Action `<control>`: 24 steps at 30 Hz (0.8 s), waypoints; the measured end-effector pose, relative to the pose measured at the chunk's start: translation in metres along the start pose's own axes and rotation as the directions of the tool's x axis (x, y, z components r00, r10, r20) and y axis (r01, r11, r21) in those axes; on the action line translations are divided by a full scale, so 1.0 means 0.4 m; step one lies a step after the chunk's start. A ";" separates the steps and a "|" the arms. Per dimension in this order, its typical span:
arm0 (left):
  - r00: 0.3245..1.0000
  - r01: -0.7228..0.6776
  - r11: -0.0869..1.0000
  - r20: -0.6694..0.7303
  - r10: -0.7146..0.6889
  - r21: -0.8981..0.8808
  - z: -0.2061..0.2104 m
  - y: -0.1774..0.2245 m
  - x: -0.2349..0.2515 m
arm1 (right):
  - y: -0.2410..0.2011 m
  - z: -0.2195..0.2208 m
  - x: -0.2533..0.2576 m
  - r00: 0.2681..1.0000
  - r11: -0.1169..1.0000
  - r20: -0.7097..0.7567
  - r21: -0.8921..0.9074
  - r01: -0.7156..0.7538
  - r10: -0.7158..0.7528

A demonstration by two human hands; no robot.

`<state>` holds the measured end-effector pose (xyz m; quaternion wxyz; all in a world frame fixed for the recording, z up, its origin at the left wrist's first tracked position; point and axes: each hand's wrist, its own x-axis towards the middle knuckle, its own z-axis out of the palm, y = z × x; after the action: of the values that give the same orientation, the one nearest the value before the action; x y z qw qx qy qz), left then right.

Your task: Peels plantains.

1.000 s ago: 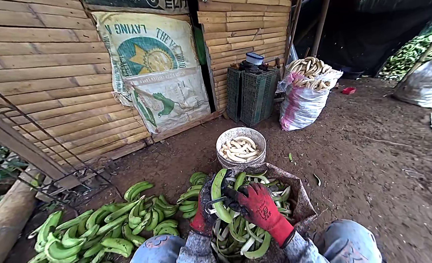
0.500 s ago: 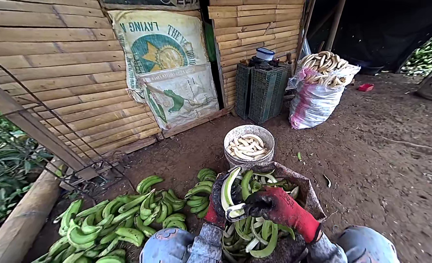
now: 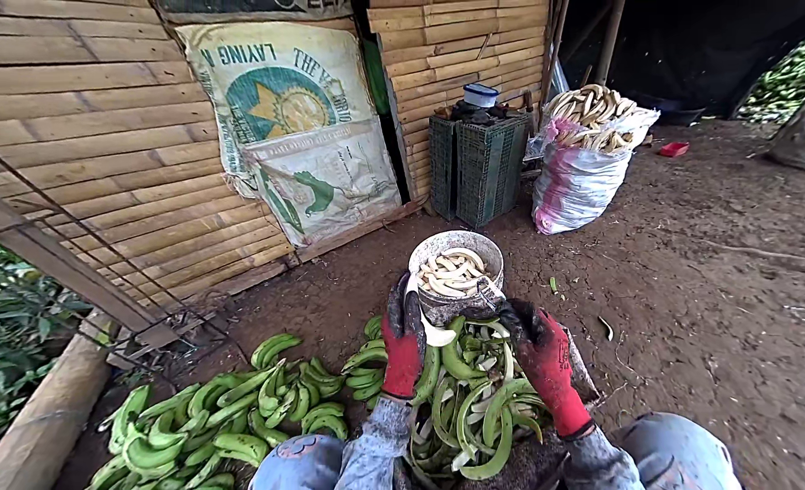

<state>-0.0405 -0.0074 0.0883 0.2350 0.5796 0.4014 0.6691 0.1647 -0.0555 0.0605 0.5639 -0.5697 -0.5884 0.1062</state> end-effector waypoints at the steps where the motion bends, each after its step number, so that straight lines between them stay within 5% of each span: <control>1: 0.999 -0.033 0.998 0.005 0.033 0.052 0.024 -0.004 0.044 | 0.000 0.002 -0.001 1.000 0.998 0.000 0.057 -0.011 0.011; 4: 0.986 -0.067 0.974 0.165 0.031 0.217 0.104 -0.052 0.183 | 0.002 0.002 0.004 1.000 0.985 -0.013 0.169 -0.025 0.028; 7: 0.938 -0.331 0.889 0.215 0.273 0.317 0.151 -0.302 0.264 | 0.009 -0.003 0.005 0.999 0.983 -0.035 0.184 -0.026 0.033; 8: 0.933 -0.347 0.878 0.216 0.288 0.329 0.149 -0.295 0.258 | 0.012 -0.007 0.004 0.999 0.983 -0.038 0.181 -0.028 0.035; 10: 0.937 -0.072 0.891 0.337 -0.094 0.448 0.097 -0.109 0.207 | 0.014 -0.016 0.003 0.998 0.982 -0.042 0.187 -0.029 0.037; 12: 0.835 0.024 0.747 0.397 -0.380 0.664 0.047 -0.069 0.131 | 0.017 -0.025 0.003 0.999 0.980 -0.038 0.199 -0.018 0.026; 15: 0.430 -0.124 0.328 0.349 -0.833 0.936 0.004 -0.120 -0.026 | 0.011 -0.030 0.000 0.999 0.977 -0.033 0.214 -0.015 0.023; 16: 0.382 -0.172 0.244 0.293 -0.876 0.954 0.006 -0.150 -0.078 | 0.010 -0.028 -0.001 0.999 0.977 -0.025 0.211 -0.020 0.026; 20: 0.473 -0.090 0.218 0.234 -0.849 0.972 -0.004 -0.229 -0.143 | 0.006 -0.015 -0.013 0.998 0.971 0.035 0.234 -0.054 0.047; 22: 0.494 0.117 0.370 0.269 -0.827 0.922 -0.050 -0.213 -0.112 | 0.002 -0.012 -0.017 0.998 0.972 0.049 0.230 -0.053 0.043; 24: 0.604 0.468 0.581 0.239 -0.760 0.666 -0.097 -0.215 -0.093 | -0.001 -0.012 -0.020 0.996 0.979 0.077 0.198 -0.058 0.044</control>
<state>-0.0827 0.0022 -0.0032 0.3828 0.5878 0.6777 0.2206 0.1660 -0.0644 0.0582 0.5938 -0.5210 -0.5799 0.1995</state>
